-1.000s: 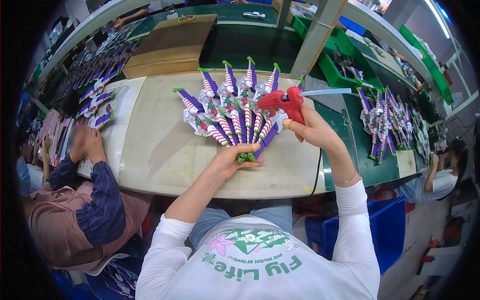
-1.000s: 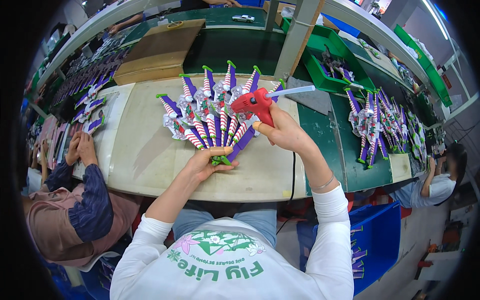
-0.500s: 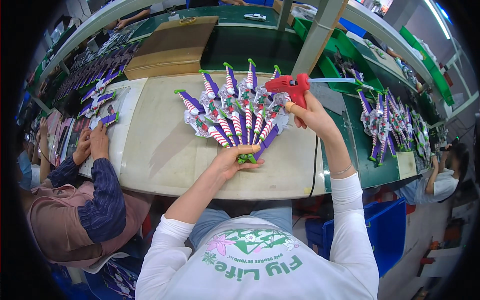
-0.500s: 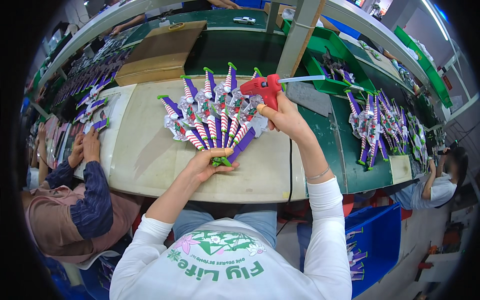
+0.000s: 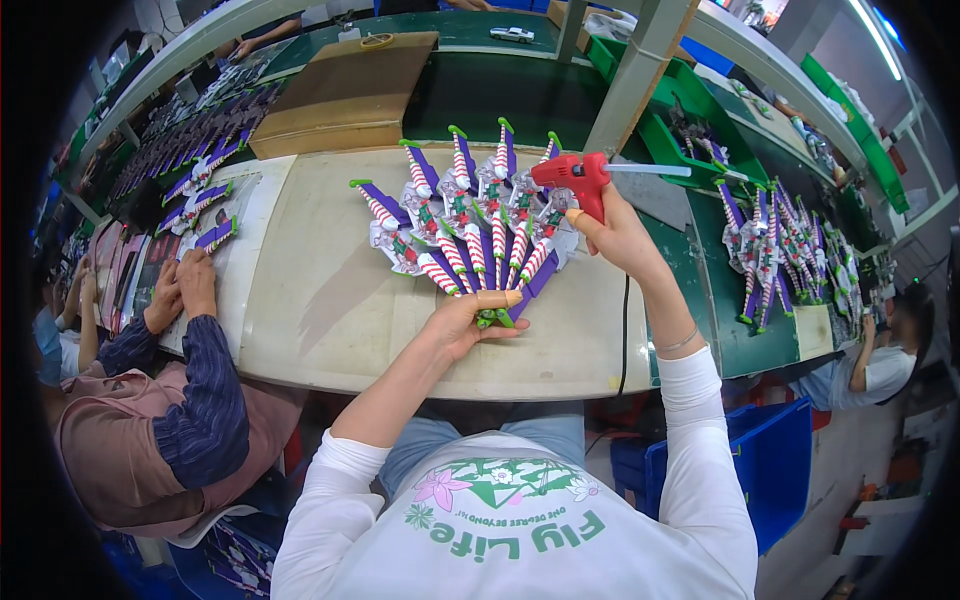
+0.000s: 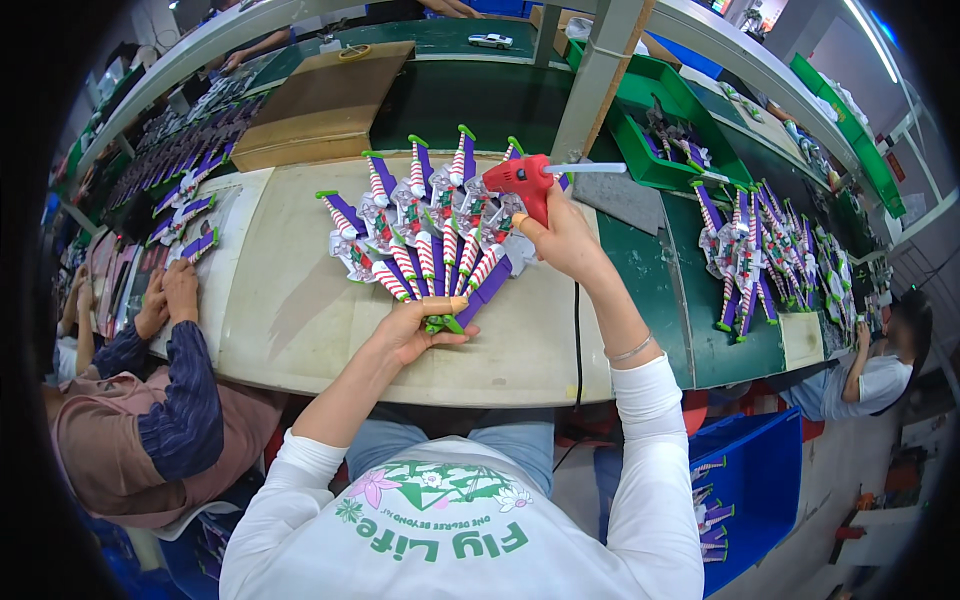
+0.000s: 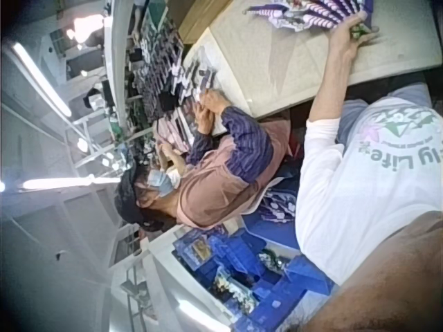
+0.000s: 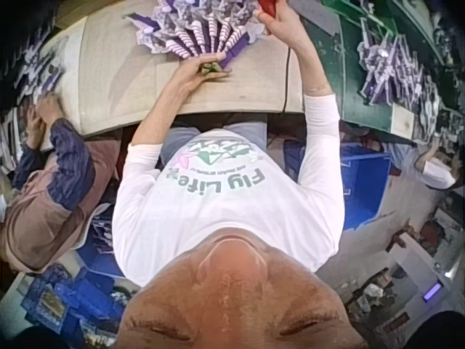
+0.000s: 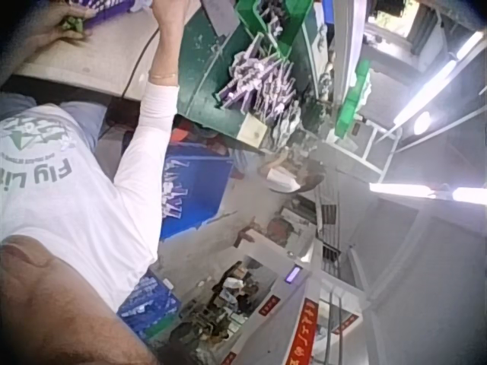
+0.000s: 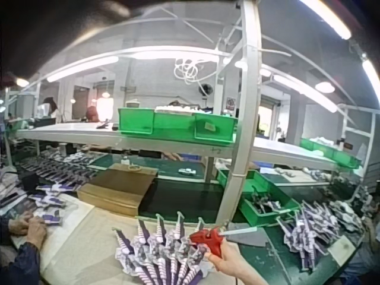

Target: Assembling and gluing components of plastic toy airplanes in a manufacturing facility.

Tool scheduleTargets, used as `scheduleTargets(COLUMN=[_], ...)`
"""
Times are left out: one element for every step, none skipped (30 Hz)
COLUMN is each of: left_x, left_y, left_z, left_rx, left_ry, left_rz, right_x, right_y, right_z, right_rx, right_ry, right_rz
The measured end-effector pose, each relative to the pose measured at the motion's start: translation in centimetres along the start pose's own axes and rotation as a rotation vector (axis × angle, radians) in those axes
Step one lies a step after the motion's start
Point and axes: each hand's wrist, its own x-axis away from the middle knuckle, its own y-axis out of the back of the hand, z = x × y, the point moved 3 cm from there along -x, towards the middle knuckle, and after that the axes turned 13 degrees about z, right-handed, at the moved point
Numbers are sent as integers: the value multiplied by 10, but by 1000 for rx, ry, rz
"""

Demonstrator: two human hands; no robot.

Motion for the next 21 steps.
scheduleTargets(left_x=[-1,-2,-2,-2,-2,-2,-2,-1,0,0,-1,-1,-1,-1,-1,-1,-1,-1,-1,-1,-2], left_y=[1,2,3,2,1,1,1,3,5,4,3,3,3,3,3,2,2,2,2,2,3], left_z=[1,2,2,2,2,2,2,2,2,2,2,2,2,3,3,3,3,2,2,2,3], left_rx=[0,7,13,12,6,0,-1,5,11,9,7,6,6,10,15,16,10,5,6,9,12], left_ry=[-1,-4,-6,-6,-7,-7,-4,-10,-16,-16,-11,-6,-8,-4,1,0,-2,-4,-5,-5,-4], left_rz=[-2,2,6,5,2,-2,0,1,1,2,1,-1,-3,-1,1,-1,0,0,-1,1,4], right_x=[0,1,4,5,7,8,13,16,16,16,18,21,22,21,19,17,16,16,15,14,14], right_y=[-1,-3,-4,-5,-5,-6,-4,-6,-10,-11,-11,-11,-12,-13,-14,-15,-15,-16,-17,-17,-18], right_z=[1,4,-1,0,2,4,15,30,36,37,40,45,48,47,44,42,42,43,43,43,43], right_rx=[198,396,436,436,414,393,393,232,71,54,55,48,41,41,43,45,45,41,38,39,43], right_ry=[120,240,129,130,190,250,248,142,36,64,64,35,6,8,10,10,10,8,5,5,9], right_rz=[-73,-146,-118,-118,-121,-124,-127,-11,104,134,133,171,212,214,232,248,250,260,269,270,254])
